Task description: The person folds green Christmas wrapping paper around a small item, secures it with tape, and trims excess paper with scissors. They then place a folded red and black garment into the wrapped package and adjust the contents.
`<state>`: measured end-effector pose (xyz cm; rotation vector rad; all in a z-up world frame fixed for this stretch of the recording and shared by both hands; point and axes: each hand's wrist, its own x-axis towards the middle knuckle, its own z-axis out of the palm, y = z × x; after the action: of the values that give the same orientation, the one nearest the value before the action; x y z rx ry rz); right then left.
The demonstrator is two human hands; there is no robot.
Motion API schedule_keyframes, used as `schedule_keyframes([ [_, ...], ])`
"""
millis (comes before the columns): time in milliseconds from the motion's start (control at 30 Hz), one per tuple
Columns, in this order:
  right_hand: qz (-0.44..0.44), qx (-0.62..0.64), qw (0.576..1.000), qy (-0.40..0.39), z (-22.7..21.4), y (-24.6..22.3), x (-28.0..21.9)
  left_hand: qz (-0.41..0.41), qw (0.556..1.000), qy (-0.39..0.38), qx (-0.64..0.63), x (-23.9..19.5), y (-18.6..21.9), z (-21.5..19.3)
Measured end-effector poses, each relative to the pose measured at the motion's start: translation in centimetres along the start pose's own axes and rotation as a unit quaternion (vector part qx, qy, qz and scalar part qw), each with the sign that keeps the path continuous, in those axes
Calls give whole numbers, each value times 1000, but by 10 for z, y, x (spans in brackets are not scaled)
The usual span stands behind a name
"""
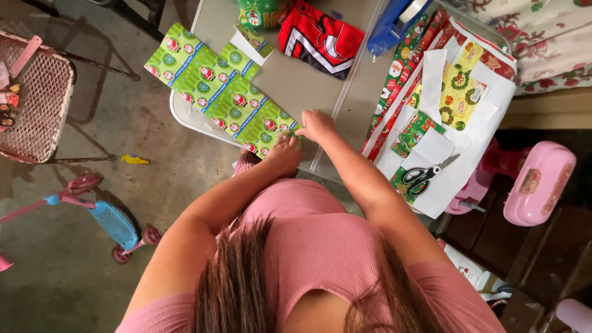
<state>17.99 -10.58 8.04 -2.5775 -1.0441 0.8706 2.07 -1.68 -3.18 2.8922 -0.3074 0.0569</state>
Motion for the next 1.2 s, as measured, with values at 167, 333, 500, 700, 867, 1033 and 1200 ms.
schedule_keyframes([
  [167,-86,-35,996,-3,20,-6,29,1,995,91,40,-3,9,-31],
  [333,-63,4,998,-22,19,-23,32,-1,994,103,43,-5,8,-21],
  [500,-8,-75,997,-17,15,-39,36,-34,987,-159,6,0,8,-33],
  [700,-34,-39,999,0,31,-1,38,-21,999,-31,38,-1,21,-79],
  [867,-64,-53,995,53,43,30,13,-88,960,-252,-81,19,1,-77],
  [1033,-60,-103,990,68,70,48,3,-116,960,-231,-112,19,-8,-48],
  [1200,-16,-89,996,18,48,29,-24,-9,1000,17,0,4,-14,-19],
])
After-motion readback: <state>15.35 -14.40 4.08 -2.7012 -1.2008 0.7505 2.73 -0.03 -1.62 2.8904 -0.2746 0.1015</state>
